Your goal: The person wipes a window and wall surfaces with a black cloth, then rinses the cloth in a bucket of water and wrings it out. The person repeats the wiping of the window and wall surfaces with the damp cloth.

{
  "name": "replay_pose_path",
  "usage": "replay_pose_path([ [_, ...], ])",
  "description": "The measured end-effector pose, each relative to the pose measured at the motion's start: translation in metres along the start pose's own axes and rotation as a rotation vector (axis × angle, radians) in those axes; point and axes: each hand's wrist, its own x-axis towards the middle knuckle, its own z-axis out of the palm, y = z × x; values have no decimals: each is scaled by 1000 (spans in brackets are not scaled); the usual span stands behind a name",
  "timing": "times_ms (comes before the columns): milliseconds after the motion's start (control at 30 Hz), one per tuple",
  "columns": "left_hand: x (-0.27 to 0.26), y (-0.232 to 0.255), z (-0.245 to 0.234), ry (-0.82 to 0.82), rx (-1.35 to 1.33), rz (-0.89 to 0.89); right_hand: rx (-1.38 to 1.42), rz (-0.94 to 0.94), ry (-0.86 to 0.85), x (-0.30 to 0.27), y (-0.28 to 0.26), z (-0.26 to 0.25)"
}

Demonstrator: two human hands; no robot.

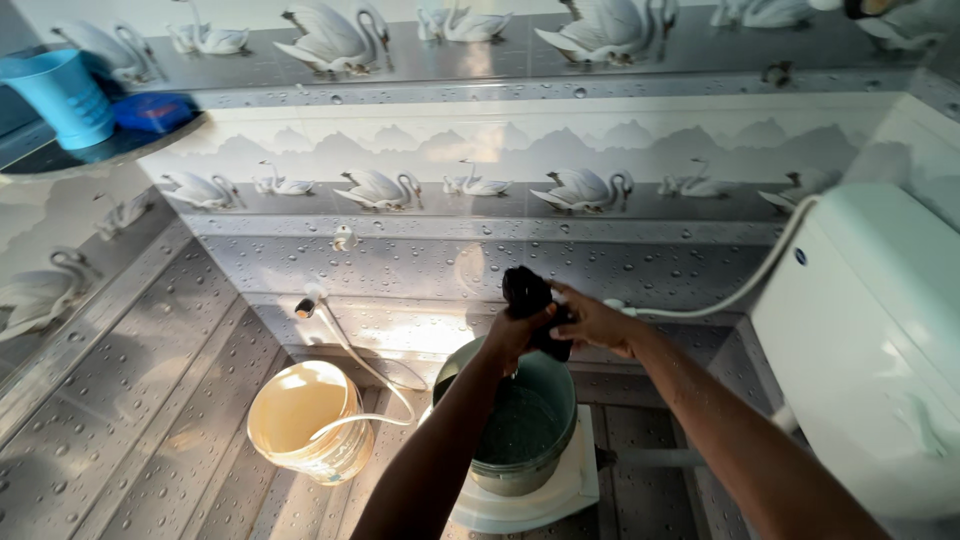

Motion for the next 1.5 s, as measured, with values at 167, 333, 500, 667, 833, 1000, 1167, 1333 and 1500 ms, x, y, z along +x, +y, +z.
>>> replay_pose_path([
  [167, -13, 45, 28, -37, 254, 126, -344, 93, 344, -37, -29, -11],
  [333, -42, 91, 41, -22, 696, 170, -441, -15, 520, -70, -32, -21],
  [500, -54, 103, 39, -192, 592, 282, -369, -25, 692, -112, -37, -22],
  [667, -69, 125, 31, -203, 667, 303, -497, 97, 977, -191, -56, -26],
  [833, -78, 132, 39, -133, 560, 855, -448, 296, 1024, -310, -92, -24],
  [1000, -93, 110, 98, -134, 620, 742, -753, 686, 960, -375, -107, -4],
  [1167, -75, 47, 166, -337, 936, 412, -624, 674, 1037, -454, -121, 9],
  [1333, -126, 21, 243, -570, 475, -76, -896, 922, 1069, -505, -121, 51],
  [1500, -253, 47, 315, -999, 147, -30, -714, 844, 928, -538, -103, 91],
])
